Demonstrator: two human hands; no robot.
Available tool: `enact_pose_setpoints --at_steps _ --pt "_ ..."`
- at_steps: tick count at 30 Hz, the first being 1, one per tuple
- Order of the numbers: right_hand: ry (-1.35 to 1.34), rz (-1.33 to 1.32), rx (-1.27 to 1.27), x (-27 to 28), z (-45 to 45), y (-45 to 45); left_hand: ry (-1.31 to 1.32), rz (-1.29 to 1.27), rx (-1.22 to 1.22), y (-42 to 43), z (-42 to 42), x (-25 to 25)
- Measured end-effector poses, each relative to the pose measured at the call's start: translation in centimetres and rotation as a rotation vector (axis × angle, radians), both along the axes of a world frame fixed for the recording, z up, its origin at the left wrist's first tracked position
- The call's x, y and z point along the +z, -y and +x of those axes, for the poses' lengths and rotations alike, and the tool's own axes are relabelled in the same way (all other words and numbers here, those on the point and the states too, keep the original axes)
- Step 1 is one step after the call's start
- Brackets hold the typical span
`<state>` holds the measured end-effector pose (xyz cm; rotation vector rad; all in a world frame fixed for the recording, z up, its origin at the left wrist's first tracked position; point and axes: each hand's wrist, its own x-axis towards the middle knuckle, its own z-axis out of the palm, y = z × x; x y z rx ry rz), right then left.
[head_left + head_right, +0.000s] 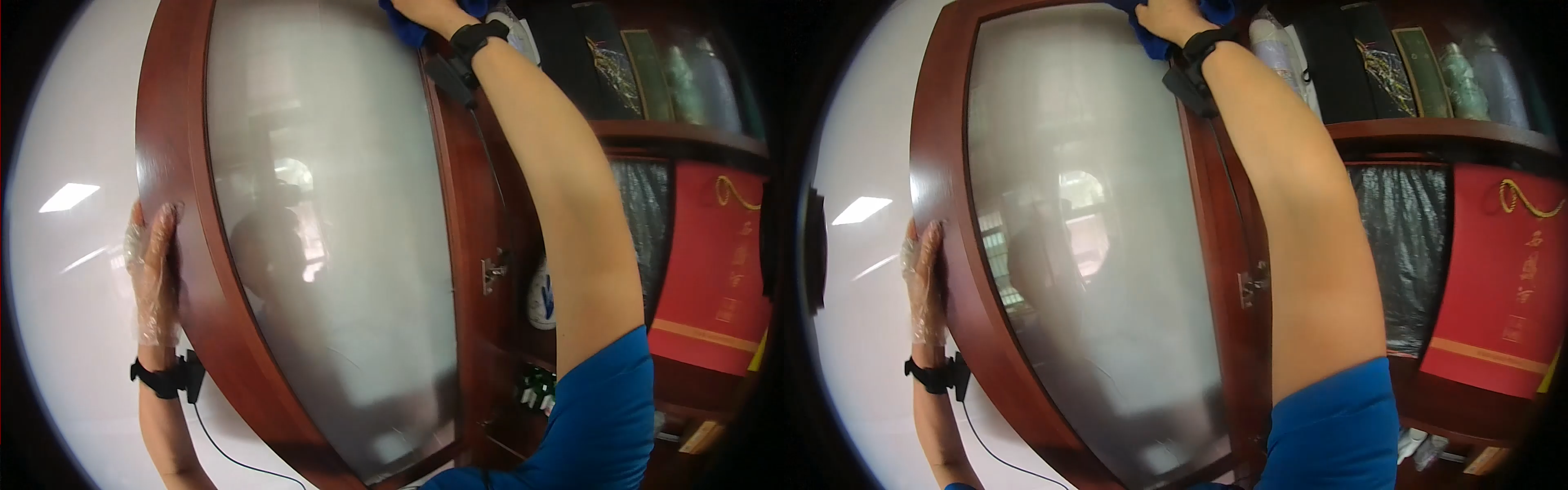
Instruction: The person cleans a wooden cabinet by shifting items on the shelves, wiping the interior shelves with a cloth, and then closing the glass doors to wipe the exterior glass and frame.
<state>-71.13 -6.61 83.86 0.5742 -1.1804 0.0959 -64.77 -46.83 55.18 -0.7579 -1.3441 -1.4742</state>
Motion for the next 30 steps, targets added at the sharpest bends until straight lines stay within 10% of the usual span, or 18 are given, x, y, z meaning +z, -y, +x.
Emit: enact_pose_setpoints --at_steps 11,22,24,30 --pt "1.092 0.007 -0.918 -5.2 4.8 -11.1 -0.003 0.021 0.056 -1.4 1.2 0.0" --pt "1.250 -0.098 -0.766 -10.7 4.3 -12.0 0.039 -0.066 0.490 -0.6 0.4 -0.1" --pt "1.211 -0.126 -0.636 -10.9 2.4 -13.8 -0.491 -0.415 1.116 -0.3 1.4 0.8" --pt "1.331 -0.053 -0.596 -11.7 6.0 -11.9 -0.785 -0.673 0.681 -16.6 7.9 0.5"
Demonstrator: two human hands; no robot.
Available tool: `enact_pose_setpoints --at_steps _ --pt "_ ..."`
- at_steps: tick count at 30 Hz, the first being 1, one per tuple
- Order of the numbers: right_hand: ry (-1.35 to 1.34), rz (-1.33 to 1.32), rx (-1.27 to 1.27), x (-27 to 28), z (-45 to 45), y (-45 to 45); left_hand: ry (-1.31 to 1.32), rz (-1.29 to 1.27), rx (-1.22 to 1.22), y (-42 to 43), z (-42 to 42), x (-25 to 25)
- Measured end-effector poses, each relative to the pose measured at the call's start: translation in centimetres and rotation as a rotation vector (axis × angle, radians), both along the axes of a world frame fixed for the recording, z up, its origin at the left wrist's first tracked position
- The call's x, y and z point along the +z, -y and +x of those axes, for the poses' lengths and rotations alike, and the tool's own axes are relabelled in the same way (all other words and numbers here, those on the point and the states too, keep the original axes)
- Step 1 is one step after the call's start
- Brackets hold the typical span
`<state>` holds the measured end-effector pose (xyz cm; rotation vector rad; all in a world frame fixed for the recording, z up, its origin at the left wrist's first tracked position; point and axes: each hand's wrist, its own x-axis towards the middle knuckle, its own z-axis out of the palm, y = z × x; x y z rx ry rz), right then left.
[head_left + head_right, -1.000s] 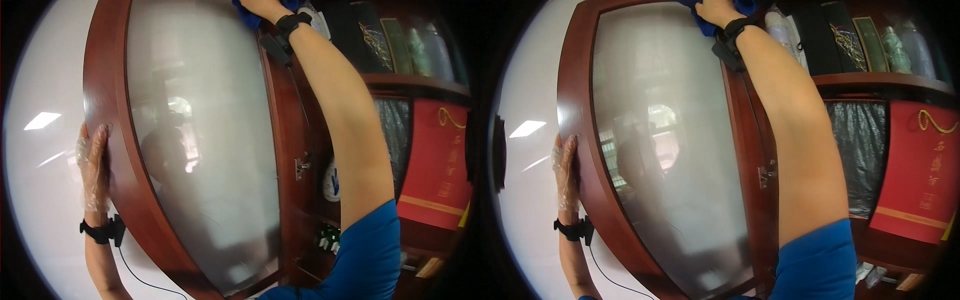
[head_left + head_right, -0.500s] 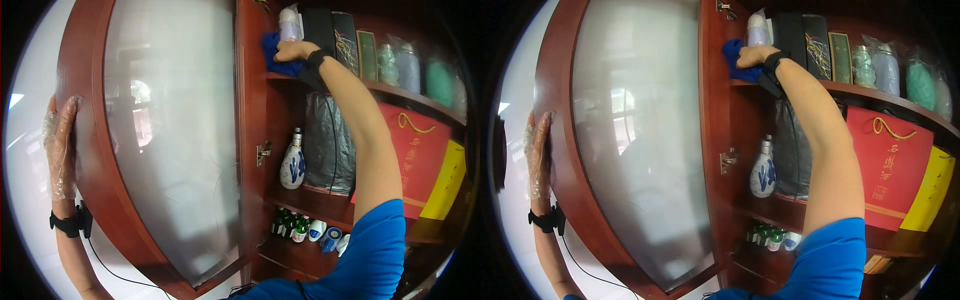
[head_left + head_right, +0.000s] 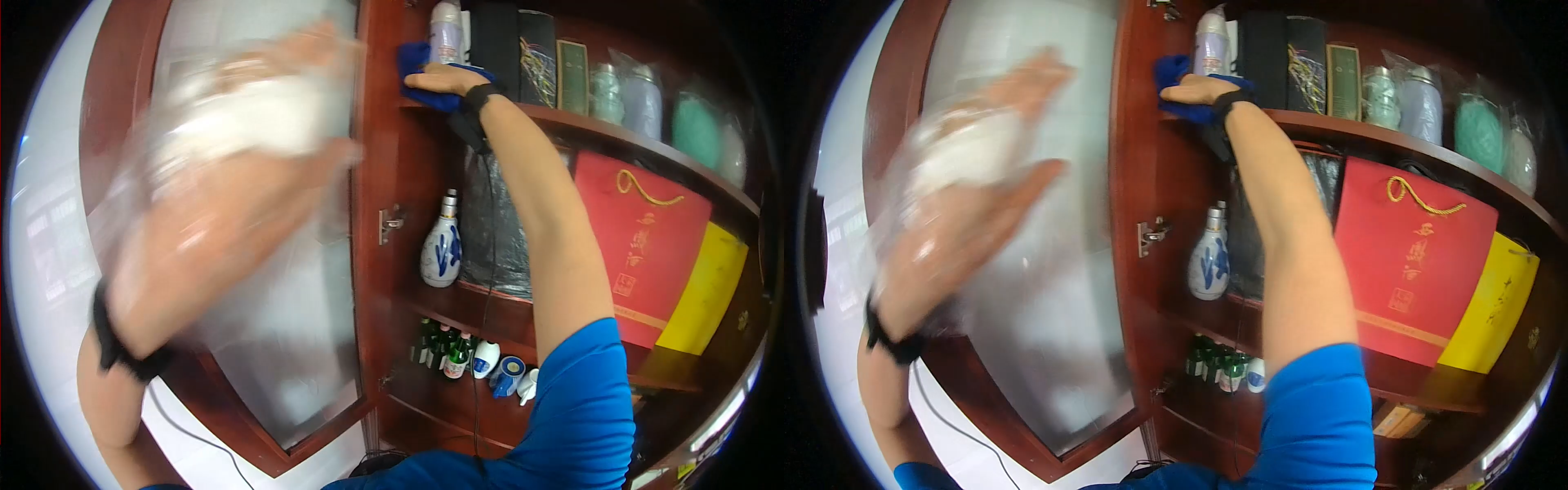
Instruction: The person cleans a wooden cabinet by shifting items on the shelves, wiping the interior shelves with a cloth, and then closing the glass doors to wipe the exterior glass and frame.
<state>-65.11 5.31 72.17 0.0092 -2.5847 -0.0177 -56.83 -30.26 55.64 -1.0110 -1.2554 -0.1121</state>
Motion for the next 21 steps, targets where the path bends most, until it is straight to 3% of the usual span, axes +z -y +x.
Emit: enact_pose_setpoints --at_steps 1,2,4,5,8,9,10,11,12,14,15,16,18,19,21 --pt "-0.087 0.190 0.185 1.8 -6.2 -6.2 -0.019 -0.109 -0.081 -2.9 -1.2 0.7" --pt "-0.076 0.167 0.432 2.3 -8.1 -8.6 -0.037 -0.225 -0.159 -6.0 -1.9 1.4" --pt "0.100 0.284 0.174 2.4 -2.4 -5.8 0.216 -0.360 0.089 -12.6 -2.7 3.2" --pt "0.095 -0.052 0.147 1.3 0.3 -4.2 0.527 -0.332 -0.029 -15.3 -2.1 4.6" --pt "-0.045 -0.077 0.093 0.3 3.5 -5.9 0.484 -0.225 0.005 -21.8 -4.2 5.4" --pt "-0.058 -0.112 0.123 0.5 2.7 -8.3 0.442 -0.089 -0.121 -23.9 -5.1 5.1" --pt "-0.152 -0.356 -0.008 -0.7 6.2 -5.8 0.389 0.052 -0.238 -25.5 -6.2 4.9" --pt "0.005 -0.290 -0.168 0.3 9.0 -4.6 0.263 0.214 -0.287 -26.9 -7.0 5.6" --pt "0.164 -0.226 -0.332 0.9 10.9 -4.7 0.264 0.214 -0.303 -27.8 -7.6 6.5" --pt "0.118 -0.016 -0.325 2.4 11.8 -9.3 0.099 -0.089 0.191 -29.1 -9.5 8.3" --pt "0.104 0.053 -0.389 2.3 12.9 -9.1 0.181 -0.006 -0.222 -32.4 -14.0 9.7" --pt "0.116 0.074 -0.422 2.1 13.5 -8.7 0.670 0.016 -0.681 -31.0 -12.4 9.6" --pt "0.001 -0.009 -0.414 0.1 14.6 -5.7 0.547 -0.116 -0.255 -28.8 -10.9 11.2" --pt "0.080 0.072 -0.405 1.0 13.0 -6.6 0.199 -0.287 -0.059 -32.0 -14.6 13.0" --pt "0.255 0.105 -0.430 2.1 11.6 -5.1 0.523 -0.195 -0.308 -33.0 -15.5 12.9"
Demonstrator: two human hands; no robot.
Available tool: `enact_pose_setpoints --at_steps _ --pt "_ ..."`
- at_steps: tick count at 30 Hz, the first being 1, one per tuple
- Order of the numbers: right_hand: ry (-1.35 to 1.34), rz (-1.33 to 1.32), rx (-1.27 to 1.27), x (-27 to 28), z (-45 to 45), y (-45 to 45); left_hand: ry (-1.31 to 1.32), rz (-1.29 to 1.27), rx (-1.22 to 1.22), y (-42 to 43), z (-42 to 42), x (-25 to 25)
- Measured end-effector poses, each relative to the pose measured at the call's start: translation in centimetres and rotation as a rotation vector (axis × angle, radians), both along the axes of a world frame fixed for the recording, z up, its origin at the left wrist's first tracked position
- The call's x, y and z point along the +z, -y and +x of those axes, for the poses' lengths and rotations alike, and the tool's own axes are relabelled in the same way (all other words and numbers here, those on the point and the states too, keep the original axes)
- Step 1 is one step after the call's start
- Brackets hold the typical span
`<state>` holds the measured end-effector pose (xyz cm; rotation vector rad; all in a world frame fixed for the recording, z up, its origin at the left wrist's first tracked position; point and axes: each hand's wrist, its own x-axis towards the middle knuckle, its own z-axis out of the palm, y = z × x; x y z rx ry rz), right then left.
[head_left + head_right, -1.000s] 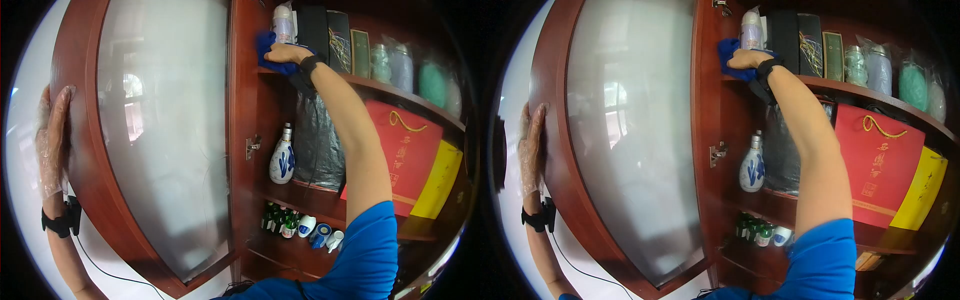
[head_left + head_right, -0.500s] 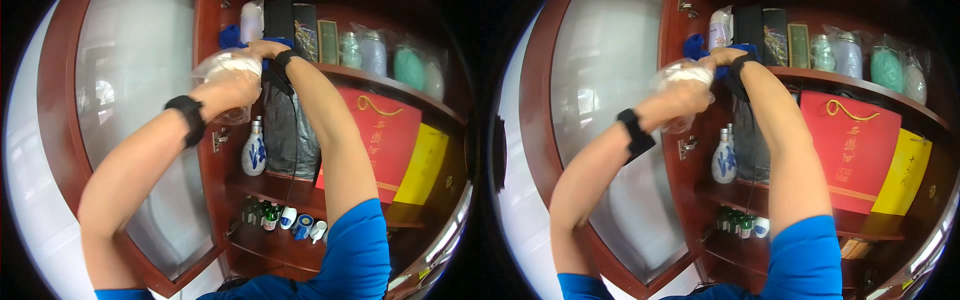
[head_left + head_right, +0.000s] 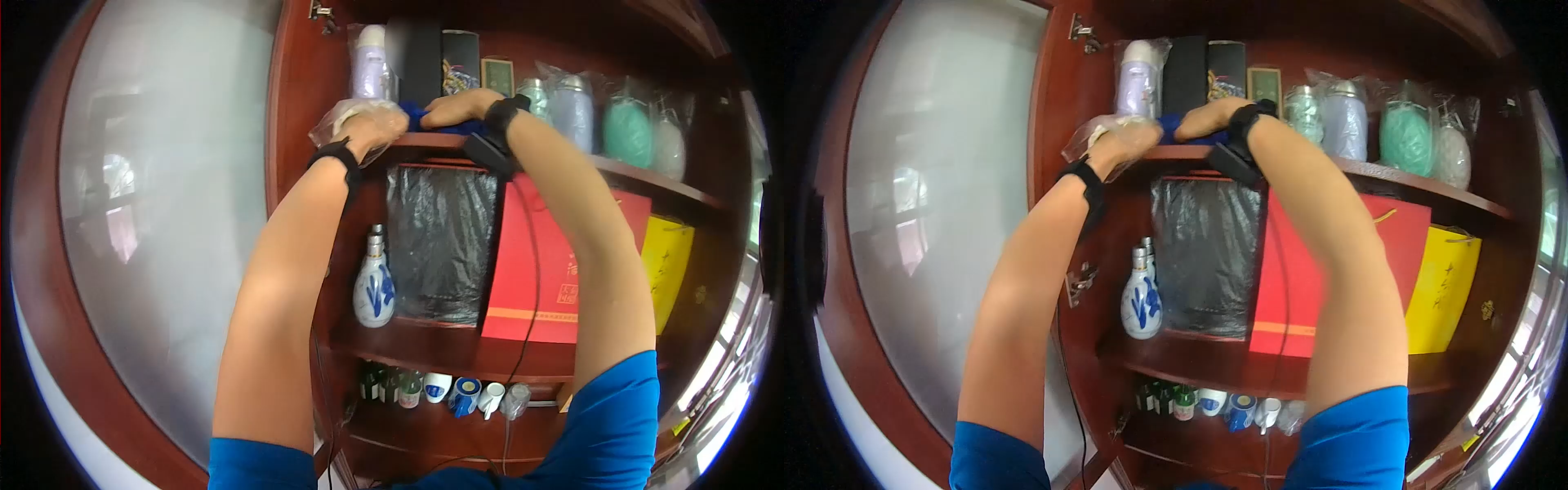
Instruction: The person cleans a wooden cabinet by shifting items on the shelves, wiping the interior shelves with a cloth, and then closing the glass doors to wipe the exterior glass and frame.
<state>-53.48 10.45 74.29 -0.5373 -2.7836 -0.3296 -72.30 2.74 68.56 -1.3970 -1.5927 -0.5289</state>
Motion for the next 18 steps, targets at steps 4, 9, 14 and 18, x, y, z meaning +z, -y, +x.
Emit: enact_pose_setpoints --at_steps 4,9,14,18 --pt "0.100 -0.022 0.076 1.8 -5.5 -3.4 0.294 0.099 -0.144 -0.6 -1.0 0.1" --pt "0.072 -0.050 0.058 0.7 -4.8 0.8 0.199 -0.013 -0.019 4.0 3.1 -0.3" --pt "0.032 -0.111 -0.218 0.5 0.0 -0.1 -0.068 -0.049 0.129 1.0 -1.0 0.5" --pt "0.235 0.061 -0.367 1.2 9.7 -3.7 0.124 0.010 -0.002 1.0 -1.7 0.0"
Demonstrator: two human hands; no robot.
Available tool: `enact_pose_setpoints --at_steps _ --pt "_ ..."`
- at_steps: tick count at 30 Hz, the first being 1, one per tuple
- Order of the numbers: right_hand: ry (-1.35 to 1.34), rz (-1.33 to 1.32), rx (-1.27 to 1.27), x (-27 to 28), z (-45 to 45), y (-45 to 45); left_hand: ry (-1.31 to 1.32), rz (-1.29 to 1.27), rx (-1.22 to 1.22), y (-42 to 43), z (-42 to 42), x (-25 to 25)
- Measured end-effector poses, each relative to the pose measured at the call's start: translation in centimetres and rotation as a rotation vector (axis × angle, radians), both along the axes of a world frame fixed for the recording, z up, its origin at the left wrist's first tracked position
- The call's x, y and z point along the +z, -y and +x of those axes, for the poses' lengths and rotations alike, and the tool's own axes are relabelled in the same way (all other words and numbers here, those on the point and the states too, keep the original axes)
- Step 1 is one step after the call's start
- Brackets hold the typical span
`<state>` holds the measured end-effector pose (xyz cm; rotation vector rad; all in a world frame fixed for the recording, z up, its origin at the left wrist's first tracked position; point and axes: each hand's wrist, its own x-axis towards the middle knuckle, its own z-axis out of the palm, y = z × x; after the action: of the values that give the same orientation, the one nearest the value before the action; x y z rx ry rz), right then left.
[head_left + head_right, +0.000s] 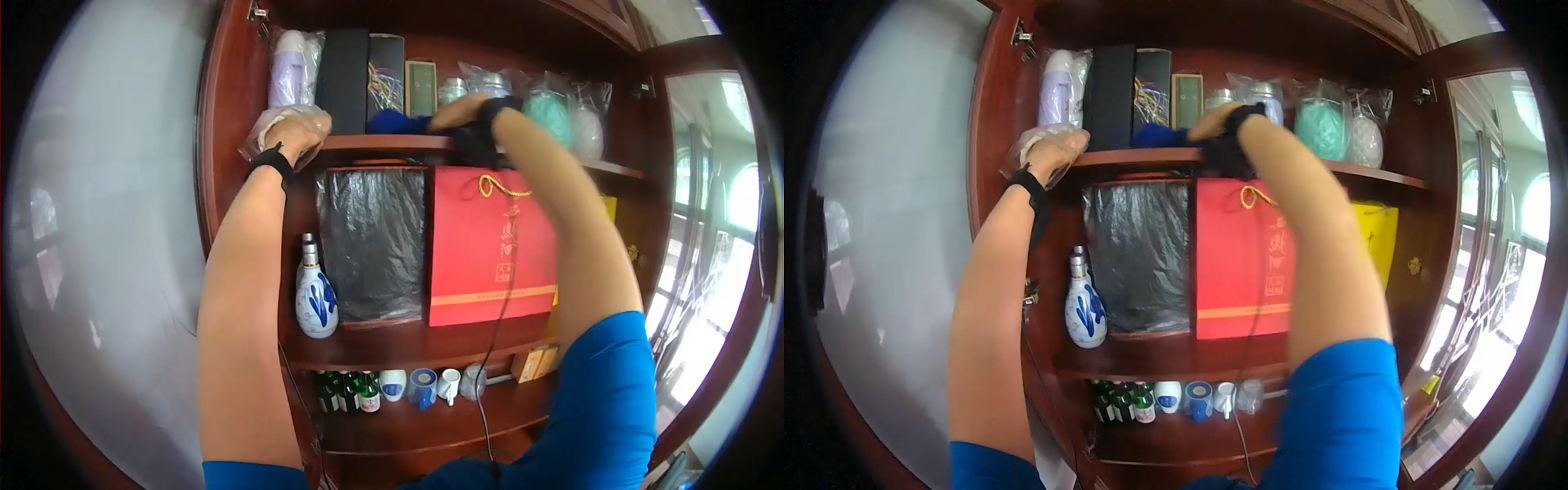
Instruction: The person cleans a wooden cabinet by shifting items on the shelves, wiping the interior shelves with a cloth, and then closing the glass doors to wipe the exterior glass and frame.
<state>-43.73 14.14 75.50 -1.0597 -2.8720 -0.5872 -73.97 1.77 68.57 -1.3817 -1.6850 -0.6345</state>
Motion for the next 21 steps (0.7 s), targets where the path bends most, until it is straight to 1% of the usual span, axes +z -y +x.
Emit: enact_pose_setpoints --at_steps 1,3,4,5,7,8,9,10,11,12,13,14,15,17,18,19,20,21 --pt "0.095 0.049 -0.023 -0.4 3.4 -1.0 0.004 -0.010 -0.016 0.0 0.5 -0.3" --pt "-0.180 0.020 -0.362 -0.9 9.0 -1.5 0.099 0.025 0.067 2.5 3.0 -0.5" --pt "-0.291 0.003 -0.378 -0.7 12.3 -3.2 0.293 0.075 -0.030 4.4 4.8 -1.1" --pt "-0.403 -0.017 -0.392 -0.8 15.5 -5.1 0.291 0.071 -0.037 4.6 5.1 -1.4" --pt "-0.488 0.408 -0.468 -2.2 20.6 -6.9 0.312 0.169 -0.027 4.8 5.3 -1.5" --pt "-0.506 0.334 -0.420 -2.1 23.2 -7.9 0.309 0.166 -0.028 4.8 5.4 -1.4" --pt "-0.524 0.257 -0.371 -2.1 24.7 -8.6 0.270 0.142 -0.025 4.8 5.3 -1.4" --pt "-0.547 0.119 -0.449 -2.3 24.1 -6.4 0.231 0.116 -0.023 4.6 5.1 -1.5" --pt "-0.547 0.112 -0.457 -3.0 23.0 -4.1 0.229 0.107 -0.027 3.2 3.9 -1.0" --pt "-0.590 0.120 -0.455 -3.8 21.7 -1.8 0.007 0.001 0.032 0.8 1.9 0.2" --pt "-0.631 0.132 -0.450 -4.2 21.1 -0.8 -0.214 -0.101 0.091 0.8 2.1 0.5" --pt "-0.590 0.128 -0.419 -4.0 21.1 -2.0 -0.048 0.002 0.074 1.2 2.8 -0.4" --pt "-0.587 0.131 -0.418 -3.1 20.4 -2.1 -0.045 0.005 0.074 0.8 2.3 -0.4" --pt "-0.329 -0.109 -0.210 -2.6 17.9 -1.6 -0.037 0.084 -0.009 -2.1 -0.2 -0.3" --pt "-0.432 0.017 -0.091 -3.4 16.1 -1.3 -0.050 0.054 -0.035 -3.0 -0.9 -0.1" --pt "-0.531 0.147 0.027 -4.2 13.5 -0.7 0.127 0.130 -0.124 -2.0 0.7 -0.9" --pt "-0.481 -0.024 0.012 -3.8 10.5 0.5 0.034 0.093 -0.118 -2.1 0.8 -0.9" --pt "-0.622 0.213 0.297 -4.9 8.0 -0.7 -0.056 0.064 -0.110 -2.2 0.3 -0.7"
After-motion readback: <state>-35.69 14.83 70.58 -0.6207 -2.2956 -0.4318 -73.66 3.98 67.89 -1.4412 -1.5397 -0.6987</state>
